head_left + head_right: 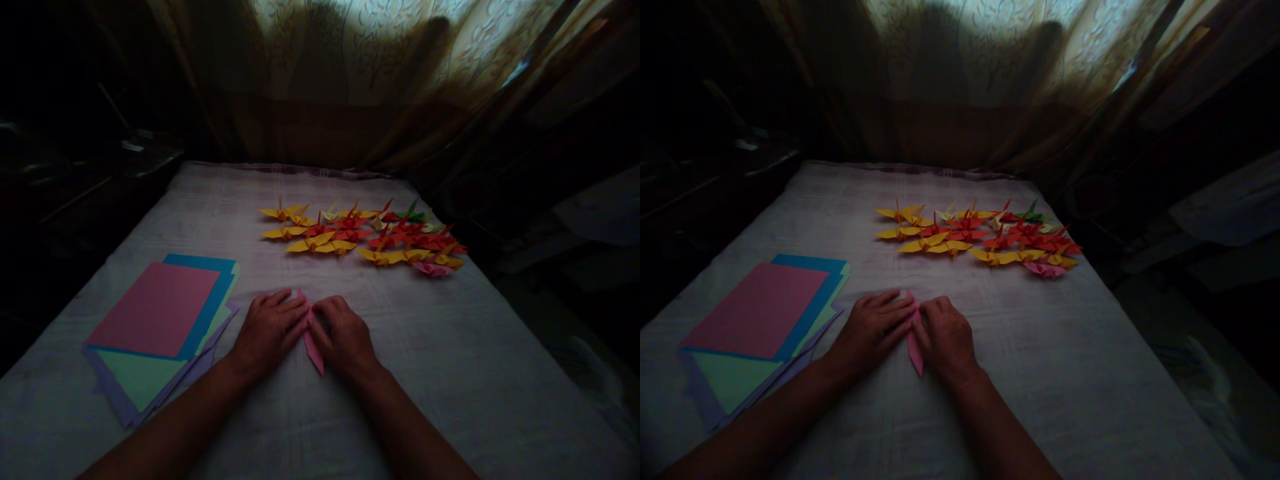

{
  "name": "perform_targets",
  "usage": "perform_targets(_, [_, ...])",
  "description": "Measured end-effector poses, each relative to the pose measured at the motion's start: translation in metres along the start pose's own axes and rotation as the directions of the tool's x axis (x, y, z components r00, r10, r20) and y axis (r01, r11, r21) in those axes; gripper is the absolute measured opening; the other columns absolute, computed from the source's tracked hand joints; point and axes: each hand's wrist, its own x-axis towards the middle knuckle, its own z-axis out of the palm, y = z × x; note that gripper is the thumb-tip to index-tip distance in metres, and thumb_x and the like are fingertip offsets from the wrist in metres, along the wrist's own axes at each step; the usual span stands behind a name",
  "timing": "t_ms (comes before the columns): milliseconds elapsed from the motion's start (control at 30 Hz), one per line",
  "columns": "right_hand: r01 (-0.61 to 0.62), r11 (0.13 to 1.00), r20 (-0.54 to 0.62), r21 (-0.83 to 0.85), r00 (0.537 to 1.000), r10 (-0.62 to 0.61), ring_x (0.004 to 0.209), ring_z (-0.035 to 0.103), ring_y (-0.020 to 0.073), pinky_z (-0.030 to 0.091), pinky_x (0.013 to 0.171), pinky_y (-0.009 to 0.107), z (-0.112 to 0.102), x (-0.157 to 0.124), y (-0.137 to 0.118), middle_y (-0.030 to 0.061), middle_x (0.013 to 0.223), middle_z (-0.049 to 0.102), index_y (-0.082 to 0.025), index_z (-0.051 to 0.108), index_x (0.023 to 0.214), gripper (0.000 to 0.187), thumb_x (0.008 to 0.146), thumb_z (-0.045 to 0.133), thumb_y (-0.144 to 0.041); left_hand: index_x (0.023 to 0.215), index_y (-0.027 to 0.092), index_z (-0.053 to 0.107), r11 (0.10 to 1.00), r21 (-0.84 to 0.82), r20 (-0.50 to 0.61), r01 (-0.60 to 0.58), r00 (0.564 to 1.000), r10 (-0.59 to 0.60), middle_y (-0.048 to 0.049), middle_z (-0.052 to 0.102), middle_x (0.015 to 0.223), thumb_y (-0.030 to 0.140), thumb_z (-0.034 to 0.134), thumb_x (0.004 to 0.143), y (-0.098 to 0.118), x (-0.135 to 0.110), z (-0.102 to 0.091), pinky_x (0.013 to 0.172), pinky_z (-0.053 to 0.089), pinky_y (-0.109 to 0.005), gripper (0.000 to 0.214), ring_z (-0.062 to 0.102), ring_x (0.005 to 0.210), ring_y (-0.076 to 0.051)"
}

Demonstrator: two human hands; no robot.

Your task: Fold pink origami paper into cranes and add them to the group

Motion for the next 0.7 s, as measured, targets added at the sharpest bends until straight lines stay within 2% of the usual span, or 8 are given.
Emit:
perform_targets(300, [-0.044,0.998,0.026,-0.049,0.999,0.046,0.085,0.061,0.0172,0.045,0.074,0.027,0.000,0.002,-0.003,0.0056,0.100,0.062,-0.021,0.065,0.098,0.012,0.091,0.058,-0.027,0.121,0.029,0.067,0.996,-0.046,0.019,0.080,0.997,-0.079,-0.0042,0.067,0.128,0.036,0.061,0.092,0.001,0.005,-0.004,0.100,0.036,-0.052,0.031,0.052,0.126,-0.031])
perform_targets(433, [-0.031,0.999,-0.040,-0.024,0.999,0.030,0.088,0.061,0.0177,0.047,0.080,0.028,0.003,-0.002,-0.001,0.0062,0.100,0.062,-0.020,0.066,0.099,0.014,0.091,0.057,-0.026,0.121,0.028,0.065,0.997,-0.029,0.003,0.077,0.997,-0.077,-0.0042,0.066,0.129,0.035,0.062,0.091,0.000,0.005,-0.002,0.101,0.035,-0.051,0.031,0.052,0.125,-0.029])
perform_targets(567, [-0.045,0.999,-0.125,-0.010,0.991,0.044,0.103,0.059,0.0198,0.045,0.093,0.030,0.004,-0.016,0.000,0.0118,0.115,0.062,-0.017,0.071,0.099,0.022,0.090,0.051,-0.014,0.114,0.025,0.066,0.998,-0.018,-0.013,0.066,0.998,-0.066,-0.0044,0.065,0.130,0.031,0.062,0.090,0.000,0.005,-0.001,0.103,0.034,-0.048,0.025,0.052,0.125,-0.028])
perform_targets(700, [-0.096,0.994,-0.149,-0.058,0.985,0.086,0.112,0.057,0.0243,0.043,0.096,0.037,0.008,-0.030,-0.007,0.0114,0.127,0.060,-0.022,0.073,0.102,0.026,0.087,0.054,-0.014,0.101,0.024,0.068,0.998,-0.042,-0.032,0.048,0.998,-0.049,-0.0034,0.067,0.127,0.029,0.061,0.090,0.002,0.004,-0.002,0.103,0.034,-0.047,0.014,0.052,0.124,-0.027])
